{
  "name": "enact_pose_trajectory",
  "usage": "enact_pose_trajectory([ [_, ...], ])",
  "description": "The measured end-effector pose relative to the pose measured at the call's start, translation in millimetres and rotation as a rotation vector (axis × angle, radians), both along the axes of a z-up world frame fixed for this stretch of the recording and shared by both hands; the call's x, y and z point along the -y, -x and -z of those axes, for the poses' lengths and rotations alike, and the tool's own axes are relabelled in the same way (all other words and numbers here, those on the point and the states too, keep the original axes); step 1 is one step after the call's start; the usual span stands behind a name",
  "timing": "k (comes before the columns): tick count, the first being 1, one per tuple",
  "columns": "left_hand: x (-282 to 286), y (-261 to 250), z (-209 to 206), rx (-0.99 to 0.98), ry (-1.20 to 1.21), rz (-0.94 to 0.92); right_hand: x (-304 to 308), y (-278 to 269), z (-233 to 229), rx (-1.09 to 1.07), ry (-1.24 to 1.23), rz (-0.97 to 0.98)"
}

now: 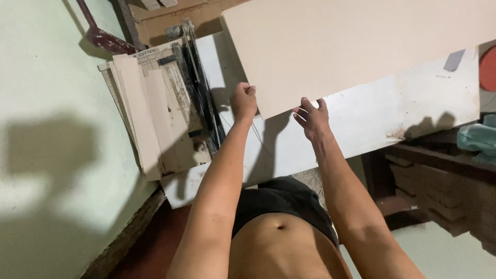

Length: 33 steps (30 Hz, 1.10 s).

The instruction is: The person uses a manual paper cutter to trim large sheets of light-colored paper. They repeatedly align the paper against the guide, pull down the cutting arm to slice the sheet, and then remove the cut pieces.

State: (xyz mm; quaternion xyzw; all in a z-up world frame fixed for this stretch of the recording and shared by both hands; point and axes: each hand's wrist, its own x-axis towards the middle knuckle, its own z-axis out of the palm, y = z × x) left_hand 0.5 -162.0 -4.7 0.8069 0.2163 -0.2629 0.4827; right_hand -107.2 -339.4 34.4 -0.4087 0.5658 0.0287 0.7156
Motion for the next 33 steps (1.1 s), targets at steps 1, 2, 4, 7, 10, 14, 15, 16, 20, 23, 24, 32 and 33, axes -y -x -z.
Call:
enact_pose_trajectory([
  [1,-0.2,0.1,-1.7,0.004,-0.101,0.083,-2.7,-1.0,-13.7,0.033,0.035,-0.039],
  [2,0.0,0.2,-3.3,0.007,-0.202,0.166,-5.0,-1.9,-27.3,0.066,0.070,-0.077],
  [4,3.0,3.0,32.4,-0.007,-0.225,0.215,-6.5,-1.8,-31.3,0.091,0.087,-0.082],
  [7,7.4,7.3,9.1,-0.072,-0.127,0.191,-3.5,1.9,-31.9,0.132,0.081,-0.085],
  [10,13.5,4.2,-20.6,-0.153,0.034,0.108,5.5,4.4,-33.6,0.155,0.069,-0.100],
  [14,7.3,5.4,-28.8,-0.149,0.040,0.066,1.5,6.5,-30.0,0.104,0.127,-0.164],
  [15,8.4,3.3,-31.7,-0.146,0.037,0.063,0.4,9.1,-23.6,0.108,0.124,-0.166],
  [16,9.4,1.3,-34.6,-0.131,0.030,0.049,-0.9,11.7,-17.0,0.013,0.132,-0.262],
  [20,14.8,1.0,-87.7,-0.044,0.059,0.191,-12.2,15.7,-22.4,-0.090,0.056,-0.427],
  [23,16.0,-3.6,-74.4,0.117,0.084,0.282,-8.6,11.3,-13.5,0.026,-0.138,-0.168],
  [24,14.3,-0.1,-90.8,0.120,0.081,0.282,-8.0,11.8,-18.5,0.030,-0.140,-0.169],
  [32,7.7,4.3,-93.5,0.264,-0.002,0.325,-8.2,20.7,-40.5,0.266,0.040,-0.054],
  [33,7.0,5.6,-98.9,0.266,-0.005,0.328,-9.6,19.4,-34.3,0.268,0.036,-0.052],
])
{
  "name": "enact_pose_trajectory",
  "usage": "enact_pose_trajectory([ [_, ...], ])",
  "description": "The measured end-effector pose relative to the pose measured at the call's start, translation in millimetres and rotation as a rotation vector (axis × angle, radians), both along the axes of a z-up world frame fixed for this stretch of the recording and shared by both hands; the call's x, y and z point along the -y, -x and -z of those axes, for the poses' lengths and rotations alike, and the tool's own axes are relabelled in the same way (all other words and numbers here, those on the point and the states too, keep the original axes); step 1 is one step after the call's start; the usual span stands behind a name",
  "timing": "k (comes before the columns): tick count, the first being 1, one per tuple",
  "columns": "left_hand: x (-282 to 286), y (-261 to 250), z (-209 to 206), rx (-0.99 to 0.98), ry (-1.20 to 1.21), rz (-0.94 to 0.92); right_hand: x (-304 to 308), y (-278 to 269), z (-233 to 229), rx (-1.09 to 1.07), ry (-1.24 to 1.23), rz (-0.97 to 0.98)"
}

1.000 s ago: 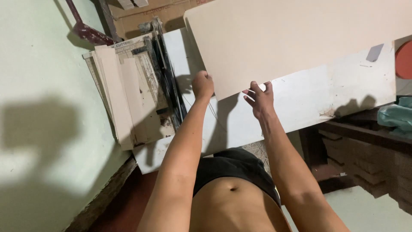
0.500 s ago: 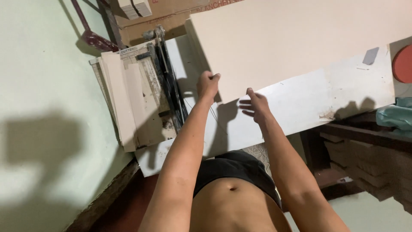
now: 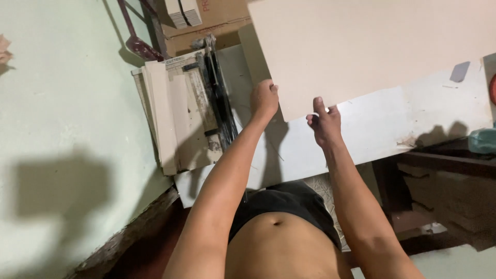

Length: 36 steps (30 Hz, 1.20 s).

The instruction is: The person uses a manual paper cutter to trim large sheets of light-colored paper. They repeatedly align the paper against the guide, pull down the cutting arm to slice the sheet, and then remove the cut pieces.

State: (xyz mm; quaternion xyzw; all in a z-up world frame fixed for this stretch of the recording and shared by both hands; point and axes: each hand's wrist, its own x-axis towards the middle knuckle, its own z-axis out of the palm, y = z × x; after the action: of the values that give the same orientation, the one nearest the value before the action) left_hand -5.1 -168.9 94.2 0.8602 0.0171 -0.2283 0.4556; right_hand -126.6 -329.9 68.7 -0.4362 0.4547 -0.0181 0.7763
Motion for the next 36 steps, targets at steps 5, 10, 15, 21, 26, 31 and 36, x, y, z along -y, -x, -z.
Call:
enact_pose_trajectory([
  [5,5.4,13.1,-58.3,-0.201,-0.091,0.016,1.8,-6.0,16.2,0.022,0.239,-0.030],
  [10,3.4,19.8,-62.4,-0.251,0.007,-0.054,-6.8,-5.3,11.9,-0.005,0.214,-0.047],
  [15,20.7,10.8,3.4,-0.186,0.002,-0.125,-15.9,1.9,11.2,-0.174,0.063,-0.214],
  [21,1.4,25.1,-66.0,-0.023,0.047,0.139,-3.7,15.1,15.4,-0.096,-0.228,-0.074],
  [26,-89.3,56.8,-107.4,0.183,0.576,0.196,1.2,48.9,-8.6,0.114,-0.311,0.111],
  [31,-204.7,109.2,-77.4,-0.047,0.282,-0.147,-15.6,85.9,77.9,-0.180,-0.035,-0.177],
  [36,-271.4,179.4,-23.5,-0.173,-0.046,-0.185,-55.6,149.0,98.1,-0.322,0.174,-0.420],
])
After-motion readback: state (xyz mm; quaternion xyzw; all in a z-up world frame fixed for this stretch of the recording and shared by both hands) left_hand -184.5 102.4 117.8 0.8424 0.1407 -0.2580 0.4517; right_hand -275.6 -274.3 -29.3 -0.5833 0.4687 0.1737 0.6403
